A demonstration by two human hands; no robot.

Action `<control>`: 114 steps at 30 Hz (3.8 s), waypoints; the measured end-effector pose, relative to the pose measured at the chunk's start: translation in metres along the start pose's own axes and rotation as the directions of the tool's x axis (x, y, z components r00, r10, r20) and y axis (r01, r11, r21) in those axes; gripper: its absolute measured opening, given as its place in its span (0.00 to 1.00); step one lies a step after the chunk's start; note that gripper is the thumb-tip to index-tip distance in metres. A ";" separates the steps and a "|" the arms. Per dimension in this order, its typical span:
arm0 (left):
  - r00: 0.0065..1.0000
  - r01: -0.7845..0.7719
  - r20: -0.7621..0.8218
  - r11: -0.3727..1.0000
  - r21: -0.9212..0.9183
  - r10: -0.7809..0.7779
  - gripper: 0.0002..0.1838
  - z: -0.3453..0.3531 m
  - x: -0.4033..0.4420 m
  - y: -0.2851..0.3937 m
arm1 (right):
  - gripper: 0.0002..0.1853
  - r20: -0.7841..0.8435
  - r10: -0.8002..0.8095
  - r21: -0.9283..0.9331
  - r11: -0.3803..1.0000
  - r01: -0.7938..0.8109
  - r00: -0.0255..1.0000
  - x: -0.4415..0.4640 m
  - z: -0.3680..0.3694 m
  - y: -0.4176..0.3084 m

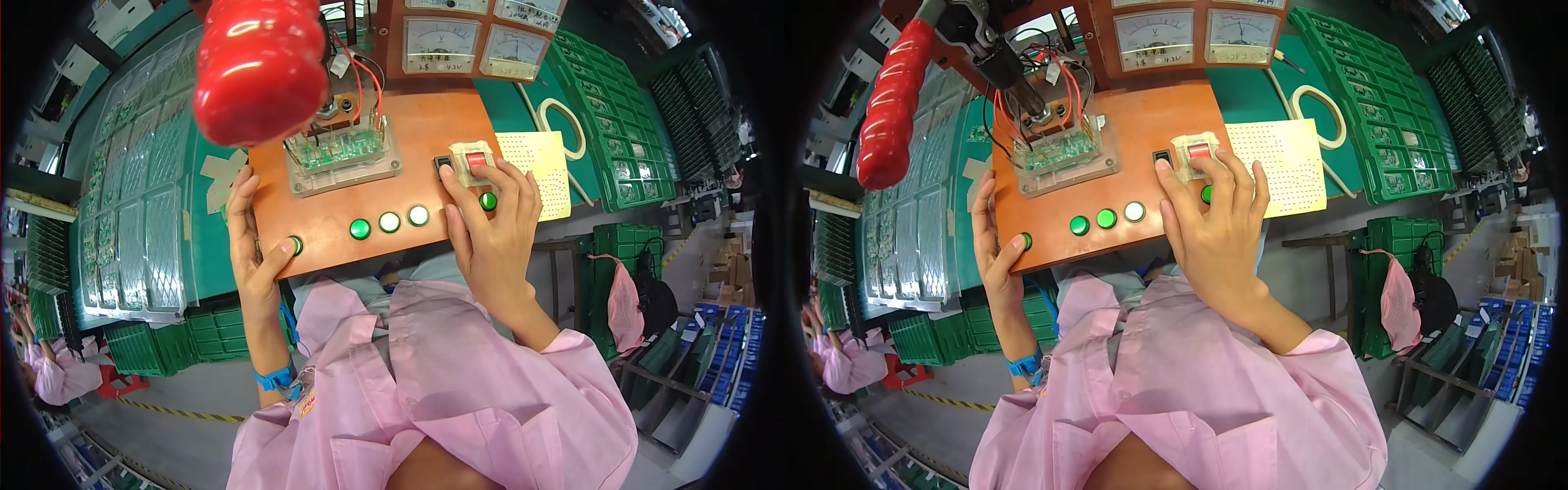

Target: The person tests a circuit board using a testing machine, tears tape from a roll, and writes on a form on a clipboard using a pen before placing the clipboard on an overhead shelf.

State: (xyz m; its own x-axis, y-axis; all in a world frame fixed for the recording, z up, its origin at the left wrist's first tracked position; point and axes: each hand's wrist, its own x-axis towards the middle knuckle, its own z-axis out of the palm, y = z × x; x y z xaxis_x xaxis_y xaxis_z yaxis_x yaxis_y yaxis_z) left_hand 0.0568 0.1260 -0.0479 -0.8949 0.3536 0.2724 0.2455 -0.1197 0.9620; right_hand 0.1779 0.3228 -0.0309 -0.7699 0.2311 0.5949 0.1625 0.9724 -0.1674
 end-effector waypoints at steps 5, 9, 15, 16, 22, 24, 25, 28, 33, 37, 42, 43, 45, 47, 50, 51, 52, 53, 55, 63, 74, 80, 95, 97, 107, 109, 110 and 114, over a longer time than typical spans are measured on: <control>1.000 -0.003 0.010 1.000 0.010 0.003 0.37 -0.001 0.000 -0.001 | 0.19 0.026 0.036 0.077 0.996 -0.038 0.999 0.002 -0.003 0.000; 1.000 -0.011 0.018 1.000 0.018 0.010 0.37 -0.001 0.001 -0.001 | 0.20 0.049 0.052 0.114 0.992 -0.058 0.997 0.008 -0.006 0.001; 0.999 -0.014 0.030 1.000 0.026 0.013 0.37 -0.002 0.000 0.001 | 0.21 0.091 0.031 0.036 0.999 -0.035 0.995 0.016 -0.008 0.002; 0.999 -0.010 0.036 1.000 0.019 0.010 0.37 -0.002 -0.001 0.001 | 0.21 0.101 0.028 0.029 0.999 -0.031 0.995 0.017 -0.009 0.003; 0.920 -0.377 -0.041 0.910 0.174 0.389 0.41 -0.010 0.022 0.038 | 0.20 0.033 0.088 0.303 0.948 -0.094 0.996 0.018 -0.017 0.022; 0.719 -0.677 0.026 0.693 0.249 0.694 0.39 0.003 0.047 0.077 | 0.19 0.003 0.196 0.360 0.915 -0.184 0.981 0.016 -0.026 0.037; 0.713 -0.688 0.035 0.690 0.222 0.700 0.39 0.011 0.059 0.091 | 0.19 -0.012 0.212 0.342 0.919 -0.195 0.977 0.014 -0.031 0.049; 0.413 -0.905 0.340 0.339 0.256 0.845 0.32 0.028 0.083 0.123 | 0.17 -0.132 0.374 0.209 0.916 -0.343 0.918 -0.004 -0.041 0.093; 0.408 -0.911 0.629 0.252 0.327 0.661 0.15 0.006 0.104 0.152 | 0.17 -0.119 0.612 0.170 0.788 -0.592 0.782 -0.039 -0.045 0.145; 0.503 -0.863 0.372 0.433 0.260 0.780 0.16 0.041 0.143 0.201 | 0.17 -0.052 0.568 0.112 0.821 -0.560 0.822 -0.040 -0.037 0.174; 0.727 -0.683 0.313 0.687 0.248 0.611 0.20 0.092 0.186 0.216 | 0.14 0.010 0.175 -0.029 0.984 -0.174 0.985 0.000 -0.018 0.209; 0.751 -0.658 0.302 0.698 0.282 0.587 0.21 0.091 0.190 0.214 | 0.15 0.054 0.166 -0.006 0.986 -0.166 0.985 0.011 -0.016 0.215; 0.795 -0.606 0.263 0.710 0.359 0.546 0.22 0.079 0.191 0.208 | 0.15 0.099 0.153 0.020 0.988 -0.156 0.983 0.035 -0.013 0.228; 0.833 -0.546 0.195 0.714 0.439 0.517 0.24 0.057 0.183 0.206 | 0.13 0.301 0.176 0.001 0.983 -0.185 0.937 0.055 -0.009 0.238; 0.890 -0.403 0.060 0.719 0.567 0.451 0.26 0.009 0.150 0.193 | 0.12 0.540 0.256 0.028 0.947 -0.321 0.802 0.073 -0.016 0.236; 0.902 -0.357 0.027 0.711 0.606 0.430 0.27 -0.012 0.136 0.184 | 0.13 0.606 0.227 0.049 0.946 -0.321 0.762 0.070 -0.017 0.243; 0.912 -0.336 0.050 0.670 0.662 0.408 0.24 -0.038 0.120 0.168 | 0.13 0.667 0.198 0.067 0.944 -0.322 0.719 0.065 -0.017 0.249; 0.914 -0.297 -0.017 0.698 0.652 0.405 0.22 -0.041 0.100 0.159 | 0.12 0.636 0.163 0.100 0.952 -0.290 0.754 0.057 -0.022 0.248; 0.926 -0.243 -0.106 0.787 0.567 0.363 0.20 -0.056 0.066 0.140 | 0.12 0.608 0.124 0.130 0.959 -0.252 0.784 0.045 -0.027 0.240; 0.897 -0.313 -0.189 0.875 0.370 0.400 0.17 -0.042 0.007 0.112 | 0.11 0.208 0.195 0.544 0.791 -0.279 0.958 0.046 -0.050 0.238; 0.749 -0.625 0.425 0.756 0.196 0.509 0.23 0.144 0.031 0.099 | 0.12 -0.066 0.218 0.910 0.413 -0.030 0.974 -0.006 -0.055 0.048; 0.757 -0.540 0.436 0.842 0.000 0.486 0.20 0.140 0.030 0.080 | 0.12 -0.114 0.218 0.855 0.519 -0.016 0.969 -0.017 -0.048 0.033; 0.814 -0.346 0.492 0.938 -0.017 0.309 0.20 0.143 0.012 0.080 | 0.17 0.261 0.249 0.706 -0.708 -0.009 0.933 0.003 -0.073 0.048; 0.803 -0.362 0.516 0.932 0.027 0.298 0.21 0.143 0.013 0.075 | 0.18 0.263 0.212 0.596 -0.803 0.014 0.941 0.002 -0.074 0.051; 0.904 -0.034 0.426 0.999 -0.005 0.033 0.17 0.142 0.017 0.081 | 0.20 0.152 0.331 0.948 -0.315 -0.043 0.931 0.004 -0.060 0.049; 0.906 0.078 0.421 0.992 -0.096 -0.031 0.16 0.138 0.022 0.081 | 0.19 -0.122 0.239 0.914 0.404 0.016 0.963 -0.001 -0.062 0.048; 0.898 0.193 0.430 0.963 -0.186 -0.097 0.15 0.135 0.026 0.081 | 0.18 -0.183 0.092 0.736 0.673 0.074 0.979 -0.002 -0.061 0.052; 0.806 0.526 0.530 0.730 -0.436 -0.264 0.15 0.130 0.037 0.071 | 0.16 -0.135 -0.140 0.450 0.873 0.187 0.981 -0.004 -0.046 0.059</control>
State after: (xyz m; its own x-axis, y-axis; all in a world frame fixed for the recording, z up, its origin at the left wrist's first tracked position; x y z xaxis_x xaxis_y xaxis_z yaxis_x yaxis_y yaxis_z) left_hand 0.0895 0.2509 0.0335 -0.5885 0.8082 -0.0241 -0.4546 -0.3061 0.8365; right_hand 0.2185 0.3804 -0.0072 -0.6945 0.0949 0.7132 -0.2797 0.8777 -0.3891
